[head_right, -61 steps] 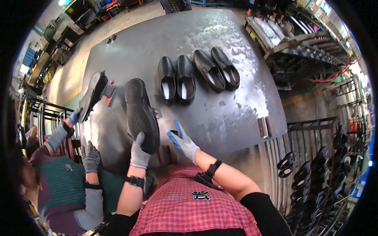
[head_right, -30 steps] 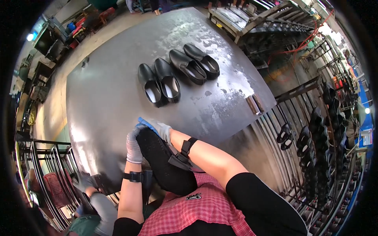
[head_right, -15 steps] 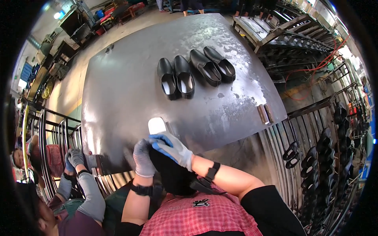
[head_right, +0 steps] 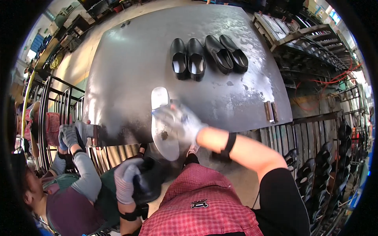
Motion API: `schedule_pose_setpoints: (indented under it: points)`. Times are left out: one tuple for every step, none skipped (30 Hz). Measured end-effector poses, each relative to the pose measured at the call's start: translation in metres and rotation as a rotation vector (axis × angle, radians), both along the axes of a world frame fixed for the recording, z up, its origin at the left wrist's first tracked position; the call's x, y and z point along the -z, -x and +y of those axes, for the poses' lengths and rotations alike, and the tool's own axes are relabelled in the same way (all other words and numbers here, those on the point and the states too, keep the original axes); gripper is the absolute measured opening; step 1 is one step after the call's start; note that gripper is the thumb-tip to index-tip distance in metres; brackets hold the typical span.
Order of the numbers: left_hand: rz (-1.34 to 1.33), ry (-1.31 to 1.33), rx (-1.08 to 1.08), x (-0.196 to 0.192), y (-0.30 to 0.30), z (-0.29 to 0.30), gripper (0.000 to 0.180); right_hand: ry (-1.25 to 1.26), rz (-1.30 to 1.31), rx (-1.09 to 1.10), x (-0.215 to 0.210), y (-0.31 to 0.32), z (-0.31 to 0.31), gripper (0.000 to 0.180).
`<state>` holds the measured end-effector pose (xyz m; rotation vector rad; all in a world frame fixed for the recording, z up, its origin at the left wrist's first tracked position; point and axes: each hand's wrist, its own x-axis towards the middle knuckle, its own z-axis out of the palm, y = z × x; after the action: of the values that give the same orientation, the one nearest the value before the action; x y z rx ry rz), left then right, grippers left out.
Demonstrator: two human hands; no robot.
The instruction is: The recorder is assembling and sanding shoes at a factory workbench alongside other workers.
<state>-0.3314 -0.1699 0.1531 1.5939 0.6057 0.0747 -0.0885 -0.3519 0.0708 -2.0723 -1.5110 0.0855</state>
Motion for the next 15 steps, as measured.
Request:
schedule_pose_setpoints:
  points:
    - [-0.020,-0.051,-0.060,0.004,-0.008,0.008,0.022,0.062,-0.203,-0.081,0.013,-0.031,0.011,0.071]
    - [-0.068,-0.126,-0.120,0.011,-0.021,0.018,0.021,0.034,-0.421,-0.130,0.026,-0.053,0.033,0.071]
    - [-0.110,-0.266,-0.118,0.023,-0.040,0.033,0.022,0.097,-0.649,-0.258,0.037,-0.073,0.054,0.071]
    - [-0.162,-0.465,-0.086,0.035,-0.059,0.047,0.022,0.030,-0.776,-0.419,0.043,-0.091,0.076,0.071]
    - [-0.238,-0.773,-0.034,0.048,-0.084,0.064,0.024,0.030,-0.677,-0.603,0.046,-0.100,0.089,0.071]
    - [-0.399,-1.069,0.028,0.059,-0.107,0.078,0.029,0.122,-0.585,-0.798,0.046,-0.111,0.100,0.071]
    - [-0.308,-1.205,0.048,0.069,-0.126,0.086,0.035,0.173,-0.521,-0.836,0.043,-0.120,0.108,0.071]
    - [-0.293,-1.327,0.062,0.080,-0.145,0.090,0.041,0.299,-0.488,-0.875,0.039,-0.127,0.113,0.072]
    - [-0.182,-1.319,0.078,0.088,-0.160,0.095,0.048,0.225,-0.426,-0.863,0.035,-0.134,0.112,0.073]
    - [-0.207,-1.300,0.058,0.094,-0.172,0.096,0.047,0.222,-0.428,-0.795,0.031,-0.141,0.109,0.076]
    - [-0.208,-1.286,0.038,0.096,-0.180,0.100,0.046,0.289,-0.364,-0.721,0.027,-0.149,0.101,0.077]
    - [-0.224,-1.283,0.024,0.097,-0.188,0.104,0.045,0.272,-0.295,-0.661,0.024,-0.156,0.095,0.078]
    - [-0.198,-1.271,0.015,0.097,-0.194,0.108,0.043,0.282,-0.300,-0.572,0.022,-0.162,0.084,0.081]
    - [-0.178,-1.245,0.028,0.096,-0.200,0.111,0.042,0.257,-0.291,-0.488,0.020,-0.168,0.071,0.083]
    - [-0.177,-1.216,0.037,0.097,-0.206,0.113,0.041,0.431,-0.191,-0.436,0.019,-0.174,0.058,0.088]
